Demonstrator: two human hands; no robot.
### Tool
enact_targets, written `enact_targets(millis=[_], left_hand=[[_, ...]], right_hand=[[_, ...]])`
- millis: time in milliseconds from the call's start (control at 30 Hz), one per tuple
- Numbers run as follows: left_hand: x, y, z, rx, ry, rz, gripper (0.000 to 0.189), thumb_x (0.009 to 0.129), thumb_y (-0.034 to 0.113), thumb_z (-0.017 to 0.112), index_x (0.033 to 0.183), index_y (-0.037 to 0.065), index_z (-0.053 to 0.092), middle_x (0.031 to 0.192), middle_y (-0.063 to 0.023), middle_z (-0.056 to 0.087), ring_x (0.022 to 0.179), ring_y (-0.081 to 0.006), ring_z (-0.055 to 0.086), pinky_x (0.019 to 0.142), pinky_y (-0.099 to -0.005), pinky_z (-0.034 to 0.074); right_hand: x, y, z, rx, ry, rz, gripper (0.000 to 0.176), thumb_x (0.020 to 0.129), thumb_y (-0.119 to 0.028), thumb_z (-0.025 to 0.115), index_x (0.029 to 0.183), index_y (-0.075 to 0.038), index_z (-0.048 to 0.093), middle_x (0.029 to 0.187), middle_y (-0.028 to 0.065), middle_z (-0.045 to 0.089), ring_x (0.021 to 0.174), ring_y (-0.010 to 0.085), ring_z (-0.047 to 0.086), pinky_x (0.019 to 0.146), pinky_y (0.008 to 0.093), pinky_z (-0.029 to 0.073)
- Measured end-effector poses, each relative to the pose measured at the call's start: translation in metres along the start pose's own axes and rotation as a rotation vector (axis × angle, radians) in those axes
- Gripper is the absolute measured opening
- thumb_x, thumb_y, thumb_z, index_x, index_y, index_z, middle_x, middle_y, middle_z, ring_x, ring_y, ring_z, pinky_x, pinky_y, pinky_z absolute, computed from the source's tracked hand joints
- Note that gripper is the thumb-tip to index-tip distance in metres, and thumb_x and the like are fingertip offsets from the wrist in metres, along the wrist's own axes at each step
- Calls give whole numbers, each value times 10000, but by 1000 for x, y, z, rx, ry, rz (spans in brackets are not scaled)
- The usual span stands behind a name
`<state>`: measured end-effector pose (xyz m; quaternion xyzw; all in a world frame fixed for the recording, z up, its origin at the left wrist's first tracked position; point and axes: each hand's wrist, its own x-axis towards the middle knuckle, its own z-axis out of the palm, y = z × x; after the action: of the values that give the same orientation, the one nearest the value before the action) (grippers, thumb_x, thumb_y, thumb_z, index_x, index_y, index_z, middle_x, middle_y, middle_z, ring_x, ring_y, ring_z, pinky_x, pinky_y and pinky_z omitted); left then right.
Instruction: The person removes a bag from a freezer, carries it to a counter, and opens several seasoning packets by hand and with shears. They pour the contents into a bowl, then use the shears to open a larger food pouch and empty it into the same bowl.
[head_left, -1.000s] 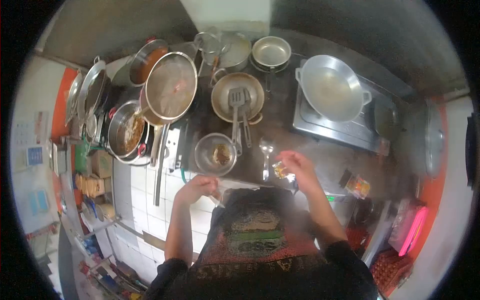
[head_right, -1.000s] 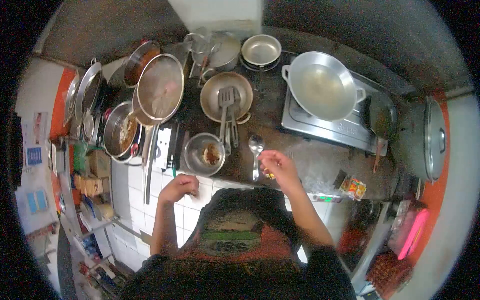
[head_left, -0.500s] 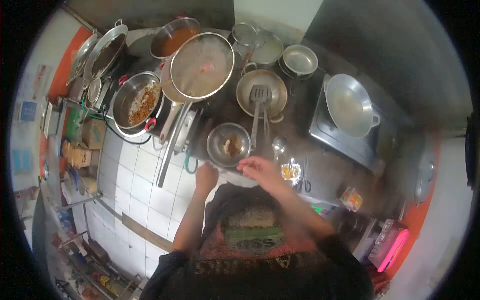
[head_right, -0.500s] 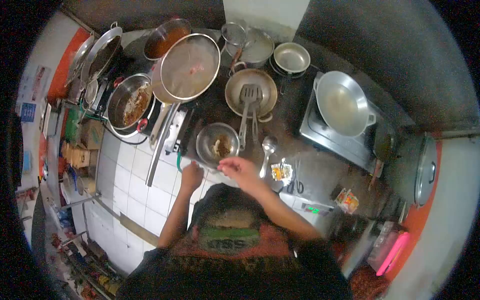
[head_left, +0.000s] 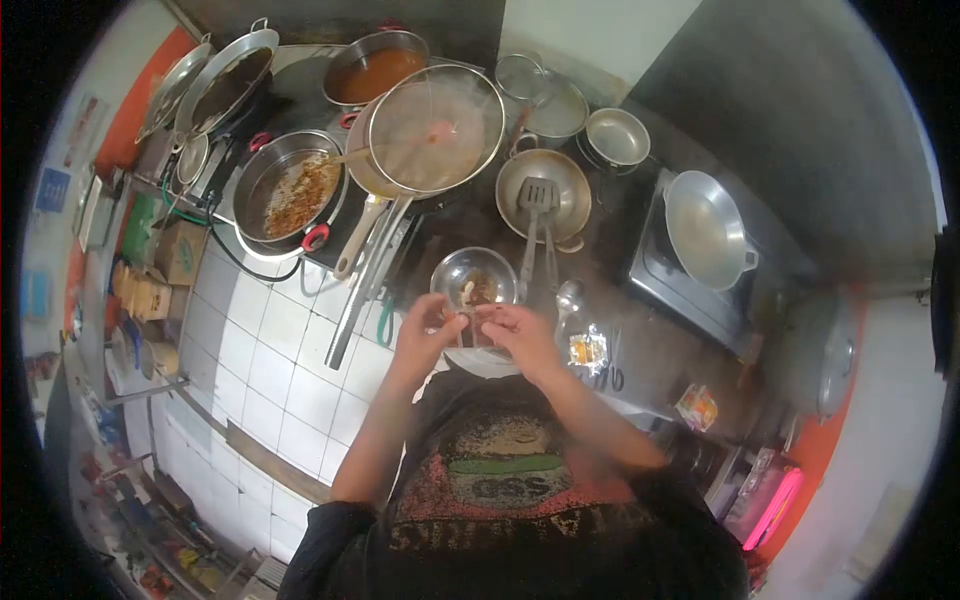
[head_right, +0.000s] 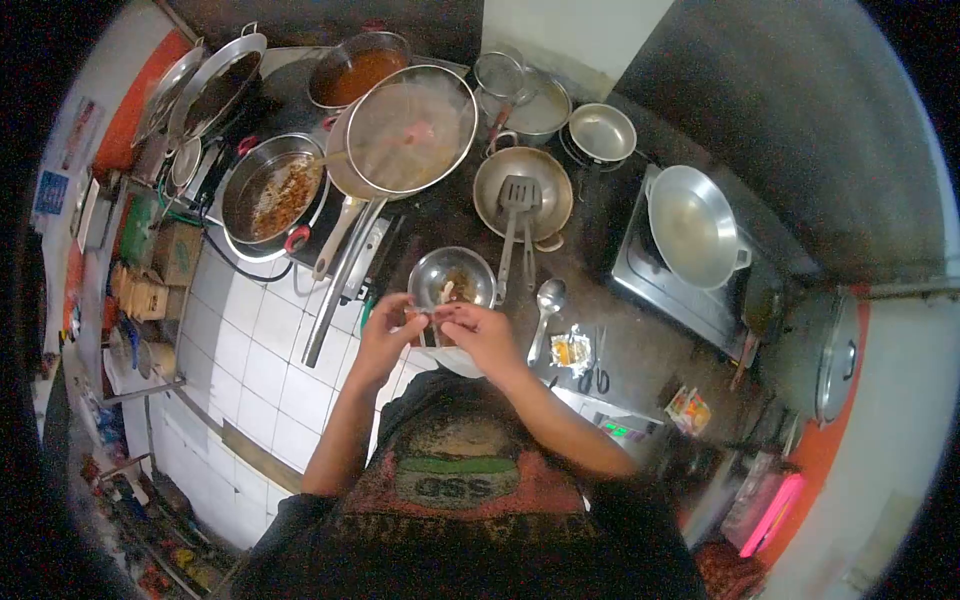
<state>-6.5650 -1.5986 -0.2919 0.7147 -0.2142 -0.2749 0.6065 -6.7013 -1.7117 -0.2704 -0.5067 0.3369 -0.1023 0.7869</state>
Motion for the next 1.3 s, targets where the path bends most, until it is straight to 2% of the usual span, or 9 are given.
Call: enact_targets(millis=[67, 400, 600, 700, 900, 1000, 1100, 1233, 1300], left_hand=[[2, 13, -15, -288, -271, -318, 93, 855, 117, 699, 875, 30, 671, 723, 5, 598, 660, -83, 544, 629, -223, 446], [9, 15, -18, -278, -314, -225, 85, 855, 100, 697, 881, 20, 689, 749, 4, 617, 646, -61, 538, 604, -209, 429], [17, 7, -18, -53, -309, -86, 105, 838, 87, 686, 840, -18, 692, 749, -45, 593, 639, -97, 549, 570, -251, 422], [22, 3, -11, 159, -243, 226, 126, 842, 106, 679, 853, -18, 696, 760, -56, 600, 626, -115, 559, 563, -267, 428], [25, 8, -6, 36, -400, -73, 180, 884, 137, 658, 788, -15, 672, 706, -17, 617, 602, -74, 515, 588, -247, 419], [29, -8, 0, -175, -411, -307, 338, 955, 277, 587, 790, 3, 695, 684, -18, 628, 588, -64, 500, 579, -243, 408], [33, -30, 5, -123, -460, -371, 422, 994, 394, 495, 1018, 16, 680, 889, -66, 674, 736, -108, 598, 671, -279, 480], [27, -26, 36, -922, -536, -628, 504, 970, 288, 540, 1383, 56, 366, 1343, -113, 497, 1237, -229, 498, 1041, -447, 408], [10, -19, 55, -986, -507, -464, 487, 951, 230, 570, 1372, 71, 385, 1324, -93, 516, 1223, -235, 507, 1053, -445, 390]], right_hand=[[2, 1, 2, 9, -3, -17, 320, 873, -26, 634, 1191, -2, 608, 1080, 90, 683, 925, 126, 634, 817, 260, 495], [8, -15, 10, -105, 172, -205, 331, 843, -60, 698, 1148, 10, 587, 938, 83, 727, 836, 91, 657, 771, 233, 511], [12, -5, 8, -375, 266, -286, 266, 795, -92, 745, 1025, -14, 637, 877, 55, 728, 713, 88, 660, 677, 239, 521], [12, -9, 12, -395, 260, -303, 270, 795, -93, 743, 1031, -20, 632, 878, 51, 722, 774, 103, 665, 692, 258, 521], [13, -10, -8, -533, 200, -385, 337, 808, -37, 715, 1122, 7, 600, 958, 72, 685, 837, 99, 653, 742, 253, 525], [13, -6, -13, -398, 259, -337, 114, 754, -107, 744, 834, -32, 713, 1056, 46, 686, 880, 183, 669, 747, 291, 505], [12, -7, -18, -390, 311, -303, 135, 759, -110, 745, 860, -28, 707, 1023, 43, 697, 864, 146, 659, 726, 284, 495], [11, -9, -28, -188, 442, -257, 307, 797, -133, 740, 1072, -29, 651, 867, 29, 726, 778, 46, 611, 673, 219, 459], [9, -10, -30, -147, 457, -278, 362, 807, -134, 736, 1135, -34, 622, 841, 23, 726, 768, 51, 615, 693, 211, 467]])
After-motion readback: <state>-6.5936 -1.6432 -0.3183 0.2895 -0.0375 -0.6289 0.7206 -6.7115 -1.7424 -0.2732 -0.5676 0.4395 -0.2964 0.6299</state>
